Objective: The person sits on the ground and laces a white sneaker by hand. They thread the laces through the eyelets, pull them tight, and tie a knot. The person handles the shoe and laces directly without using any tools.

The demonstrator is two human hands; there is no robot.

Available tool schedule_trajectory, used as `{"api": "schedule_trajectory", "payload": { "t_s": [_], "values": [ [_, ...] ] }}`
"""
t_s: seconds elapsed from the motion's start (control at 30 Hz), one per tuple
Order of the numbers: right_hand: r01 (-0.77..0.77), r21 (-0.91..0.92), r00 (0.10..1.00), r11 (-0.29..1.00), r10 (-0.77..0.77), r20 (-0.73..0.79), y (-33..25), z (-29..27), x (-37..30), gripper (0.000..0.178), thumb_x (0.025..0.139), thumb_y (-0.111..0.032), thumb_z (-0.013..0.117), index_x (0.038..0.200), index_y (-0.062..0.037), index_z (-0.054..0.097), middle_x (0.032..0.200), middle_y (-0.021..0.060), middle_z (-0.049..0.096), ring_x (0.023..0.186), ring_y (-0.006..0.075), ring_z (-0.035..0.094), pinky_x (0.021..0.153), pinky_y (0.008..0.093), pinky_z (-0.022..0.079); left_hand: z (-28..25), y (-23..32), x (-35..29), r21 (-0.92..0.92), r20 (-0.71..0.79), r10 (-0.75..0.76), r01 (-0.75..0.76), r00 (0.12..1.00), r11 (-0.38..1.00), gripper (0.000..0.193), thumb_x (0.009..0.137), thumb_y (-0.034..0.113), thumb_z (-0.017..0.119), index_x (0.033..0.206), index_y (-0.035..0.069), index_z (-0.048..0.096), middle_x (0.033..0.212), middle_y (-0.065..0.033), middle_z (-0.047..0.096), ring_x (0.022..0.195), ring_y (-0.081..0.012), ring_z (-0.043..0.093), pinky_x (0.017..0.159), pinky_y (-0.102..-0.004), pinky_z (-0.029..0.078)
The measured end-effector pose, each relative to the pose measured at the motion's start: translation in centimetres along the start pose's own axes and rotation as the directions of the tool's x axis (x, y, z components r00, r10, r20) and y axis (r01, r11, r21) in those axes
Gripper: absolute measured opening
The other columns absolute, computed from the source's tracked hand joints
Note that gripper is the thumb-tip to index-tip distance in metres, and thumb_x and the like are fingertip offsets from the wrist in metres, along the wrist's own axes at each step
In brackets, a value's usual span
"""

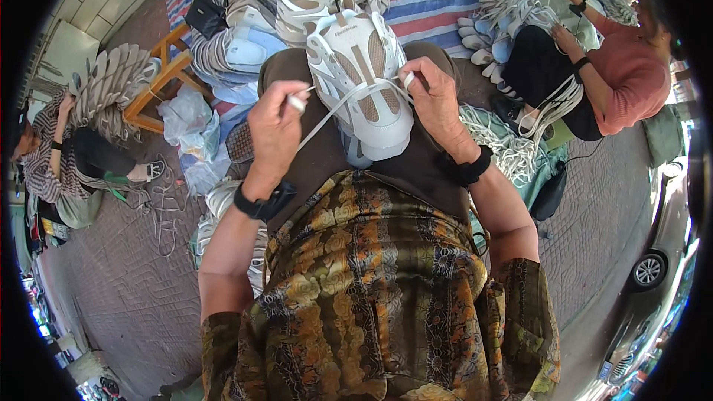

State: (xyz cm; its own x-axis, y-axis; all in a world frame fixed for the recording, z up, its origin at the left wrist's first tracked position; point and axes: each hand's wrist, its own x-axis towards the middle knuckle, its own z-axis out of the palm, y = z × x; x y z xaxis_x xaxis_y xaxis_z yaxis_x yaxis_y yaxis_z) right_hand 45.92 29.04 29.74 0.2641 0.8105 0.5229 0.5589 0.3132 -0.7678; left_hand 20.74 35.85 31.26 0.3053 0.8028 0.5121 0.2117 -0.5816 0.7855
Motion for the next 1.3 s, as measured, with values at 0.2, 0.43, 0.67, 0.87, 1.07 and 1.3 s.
{"api": "schedule_trajectory", "payload": {
  "t_s": [0.2,0.43,0.67,0.87,1.07,1.3],
  "values": [
    [0.008,-0.063,1.0,0.998,-0.006,0.031,-0.2,0.2,0.3,0.004,0.085,-0.004,0.058,0.089,-0.0051,0.057,0.077,0.0105,0.059,0.066,0.0245,0.057,0.063,0.0331,0.047,4.5,-0.5,0.7,-0.155,0.011,-0.085,0.085,0.996,0.984,0.006,0.089,0.002,0.058,0.094,0.001,0.061,0.073,-0.0041,0.061,0.066,-0.0078,0.053,0.061,-0.0228,0.044],
    [0.014,-0.08,0.999,0.997,-0.011,0.042,-0.6,0.5,0.2,0.012,0.081,0.002,0.056,0.09,-0.0059,0.056,0.082,0.0113,0.059,0.072,0.031,0.059,0.064,0.0362,0.048,4.9,-0.7,0.0,-0.112,0.04,-0.098,0.102,0.994,0.988,0.006,0.087,0.0,0.058,0.093,0.001,0.061,0.073,-0.005,0.061,0.066,-0.0093,0.055,0.061,-0.0237,0.045],
    [0.253,-0.351,0.966,0.902,-0.254,0.043,0.0,0.9,0.0,0.016,0.075,0.004,0.055,0.086,-0.0072,0.054,0.078,0.0103,0.055,0.069,0.0306,0.059,0.061,0.0398,0.047,4.7,0.3,-0.2,-0.012,0.053,-0.008,0.009,0.999,1.0,0.007,0.085,-0.002,0.059,0.091,0.001,0.06,0.075,-0.0093,0.062,0.065,-0.015,0.057,0.062,-0.0262,0.046],
    [0.374,-0.542,0.927,0.752,-0.28,0.252,-2.3,0.5,1.0,0.014,0.076,0.002,0.055,0.086,-0.0052,0.051,0.077,0.0125,0.054,0.074,0.0323,0.06,0.064,0.0419,0.047,4.6,0.7,-0.4,-0.03,0.029,-0.008,0.009,1.0,0.999,0.007,0.084,-0.002,0.06,0.091,0.001,0.061,0.075,-0.0085,0.061,0.063,-0.0138,0.055,0.06,-0.0262,0.045],
    [0.263,-0.445,0.953,0.856,-0.157,0.26,-2.7,0.4,1.2,0.008,0.08,0.001,0.055,0.087,-0.0021,0.052,0.079,0.0151,0.058,0.074,0.0355,0.06,0.065,0.0425,0.047,4.8,0.2,-0.4,-0.084,0.067,-0.098,0.103,0.993,0.991,0.011,0.082,-0.003,0.059,0.092,0.001,0.061,0.073,-0.0086,0.06,0.061,-0.0133,0.054,0.059,-0.0263,0.044],
    [0.154,-0.312,0.977,0.938,-0.096,0.193,-2.3,0.5,0.9,0.011,0.079,0.003,0.053,0.087,-0.0039,0.055,0.081,0.0153,0.061,0.074,0.0377,0.06,0.063,0.0431,0.047,4.9,0.4,-0.3,-0.031,0.061,-0.058,0.06,0.996,0.998,0.008,0.083,0.003,0.061,0.09,0.001,0.063,0.08,-0.0115,0.066,0.072,-0.0206,0.064,0.067,-0.0301,0.049]
  ]
}}
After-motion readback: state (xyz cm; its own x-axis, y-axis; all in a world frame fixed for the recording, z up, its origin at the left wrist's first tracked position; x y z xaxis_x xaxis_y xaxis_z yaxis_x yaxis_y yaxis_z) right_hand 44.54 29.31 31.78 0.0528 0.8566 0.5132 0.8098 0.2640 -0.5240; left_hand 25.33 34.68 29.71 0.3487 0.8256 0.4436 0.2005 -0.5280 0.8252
